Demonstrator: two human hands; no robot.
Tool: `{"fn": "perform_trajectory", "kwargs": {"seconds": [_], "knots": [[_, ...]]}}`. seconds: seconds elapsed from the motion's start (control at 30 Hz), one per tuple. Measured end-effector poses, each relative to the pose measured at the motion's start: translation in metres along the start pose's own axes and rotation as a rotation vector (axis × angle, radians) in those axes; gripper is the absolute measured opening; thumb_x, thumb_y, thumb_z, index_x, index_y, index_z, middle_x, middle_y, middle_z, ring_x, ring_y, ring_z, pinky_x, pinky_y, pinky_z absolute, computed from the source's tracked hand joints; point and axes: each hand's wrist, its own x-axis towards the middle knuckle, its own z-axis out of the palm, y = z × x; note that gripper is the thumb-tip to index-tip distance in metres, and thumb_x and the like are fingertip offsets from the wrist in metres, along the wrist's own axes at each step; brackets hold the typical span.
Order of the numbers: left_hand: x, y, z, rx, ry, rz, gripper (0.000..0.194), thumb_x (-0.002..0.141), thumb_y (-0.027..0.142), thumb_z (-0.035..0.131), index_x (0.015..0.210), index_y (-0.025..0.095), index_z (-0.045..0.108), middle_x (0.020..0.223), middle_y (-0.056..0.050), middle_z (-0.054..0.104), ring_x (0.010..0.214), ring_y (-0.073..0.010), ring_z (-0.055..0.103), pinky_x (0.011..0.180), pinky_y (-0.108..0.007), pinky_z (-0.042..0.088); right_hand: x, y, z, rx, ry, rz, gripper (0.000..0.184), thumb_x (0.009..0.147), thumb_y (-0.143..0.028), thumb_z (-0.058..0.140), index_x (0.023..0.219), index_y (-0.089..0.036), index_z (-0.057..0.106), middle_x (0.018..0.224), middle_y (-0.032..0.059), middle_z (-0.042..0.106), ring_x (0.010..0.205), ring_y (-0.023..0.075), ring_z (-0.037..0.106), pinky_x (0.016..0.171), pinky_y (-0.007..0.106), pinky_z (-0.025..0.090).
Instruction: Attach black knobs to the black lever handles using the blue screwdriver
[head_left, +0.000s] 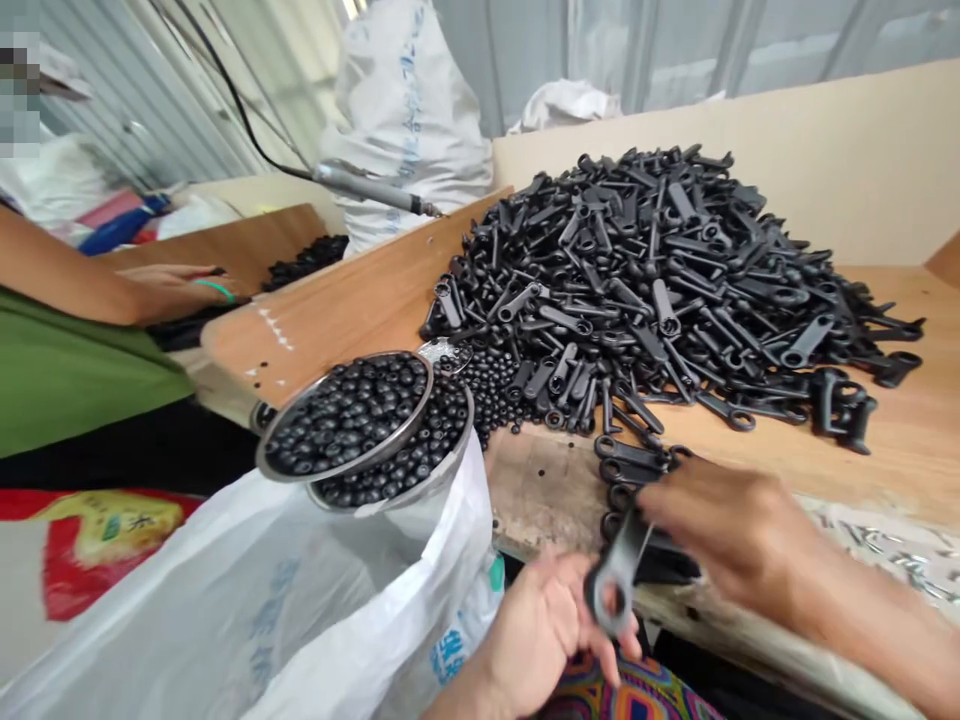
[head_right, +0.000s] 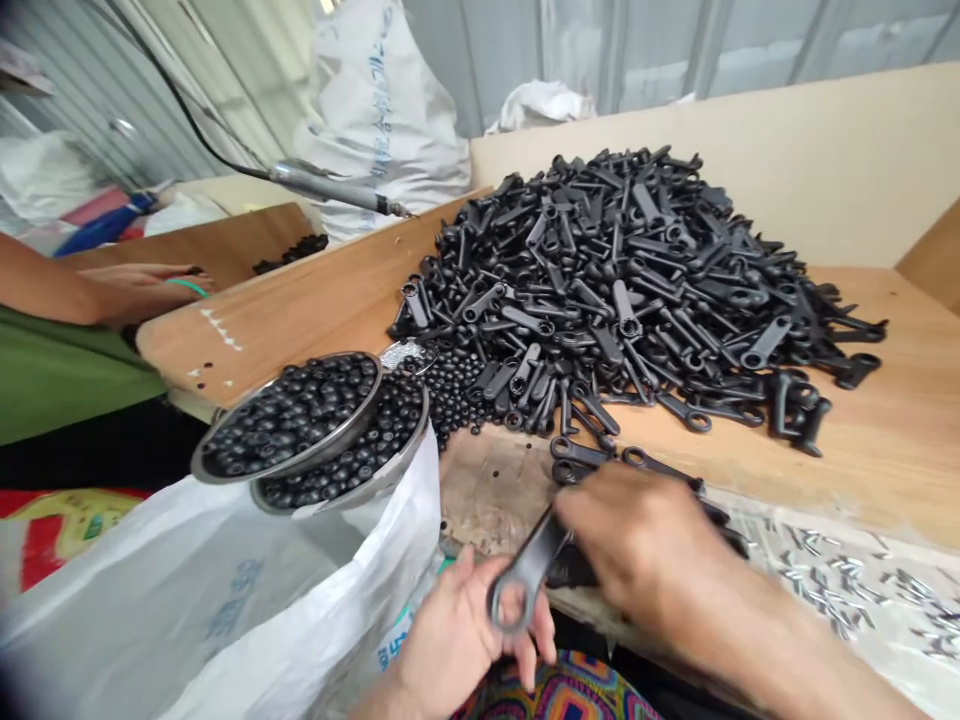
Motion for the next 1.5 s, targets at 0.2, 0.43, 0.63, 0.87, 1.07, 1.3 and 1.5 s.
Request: {"fn": "perform_trajectory", "kwargs": {"seconds": [0.2, 0.43, 0.63, 0.87, 1.07, 1.3, 1.5], "knots": [[-0.013, 0.003, -0.036, -0.117, -0.138, -0.158, 0.042, 0.065, 0.043, 0.061, 0.091, 0.011, 0.064, 0.056, -0.007, 0.063, 0.047, -0.0191, 0.059, 0.043, -0.024, 0.038, 0.068, -0.044, 0.034, 0.189, -0.446, -0.304, 0.016, 0.085, -0.027, 0.05, 0.073, -0.018, 0.056, 0.066, 0.0001, 0.06, 0.06, 0.0129, 0.052, 0.054, 0.024, 0.031], [-0.024, 0.008, -0.067, -0.011, 0.199, -0.04, 0.022, 0.062, 0.024, 0.058, 0.076, 0.008, 0.063, 0.055, -0.005, 0.062, 0.041, -0.0101, 0.053, 0.039, -0.018, 0.031, 0.161, -0.004, 0.085, -0.146, -0.479, 0.094, 0.022, 0.084, -0.022, 0.045, 0.1, -0.021, 0.061, 0.086, 0.0062, 0.068, 0.079, 0.02, 0.063, 0.064, 0.026, 0.041], [-0.027, 0.007, -0.076, 0.024, 0.254, -0.019, 0.036, 0.06, 0.024, 0.059, 0.093, 0.009, 0.058, 0.055, -0.003, 0.061, 0.04, -0.0095, 0.049, 0.041, -0.019, 0.027, 0.187, -0.005, 0.124, -0.194, -0.532, 0.164, 0.026, 0.074, -0.008, 0.046, 0.088, -0.012, 0.068, 0.091, 0.0158, 0.068, 0.087, 0.0268, 0.063, 0.069, 0.032, 0.046], [-0.024, 0.02, -0.058, 0.222, 0.285, 0.064, 0.023, 0.07, 0.031, 0.058, 0.073, 0.009, 0.061, 0.052, 0.0, 0.053, 0.036, -0.0055, 0.04, 0.042, -0.021, 0.026, 0.159, -0.006, 0.084, 0.087, -0.464, 0.174, 0.021, 0.079, -0.018, 0.049, 0.091, -0.019, 0.067, 0.076, 0.0005, 0.066, 0.073, 0.0136, 0.06, 0.064, 0.021, 0.042], [-0.014, 0.031, -0.015, 0.486, 0.282, 0.174, 0.023, 0.078, 0.032, 0.054, 0.065, 0.012, 0.058, 0.058, 0.001, 0.052, 0.041, -0.005, 0.037, 0.048, -0.022, 0.031, 0.054, -0.008, 0.041, 1.158, -0.15, 0.458, 0.018, 0.075, -0.024, 0.062, 0.089, -0.014, 0.065, 0.065, -0.0021, 0.058, 0.054, 0.0078, 0.05, 0.053, 0.019, 0.042], [0.003, 0.001, 0.033, 0.829, 0.184, 0.209, 0.019, 0.085, 0.028, 0.049, 0.097, 0.017, 0.059, 0.064, 0.004, 0.054, 0.048, -0.0076, 0.042, 0.051, -0.02, 0.036, -0.054, -0.019, 0.061, 1.717, 0.293, 0.579, 0.021, 0.068, -0.026, 0.073, 0.084, -0.013, 0.069, 0.064, 0.0042, 0.066, 0.052, 0.0106, 0.058, 0.045, 0.019, 0.047], [0.01, -0.023, 0.068, 0.919, 0.142, 0.172, 0.024, 0.085, 0.031, 0.05, 0.103, 0.018, 0.059, 0.064, 0.004, 0.055, 0.048, -0.0069, 0.041, 0.047, -0.019, 0.034, -0.1, -0.026, 0.06, 1.754, 0.471, 0.548, 0.022, 0.071, -0.028, 0.071, 0.088, -0.015, 0.067, 0.066, 0.0039, 0.066, 0.057, 0.0136, 0.062, 0.043, 0.019, 0.047]]}}
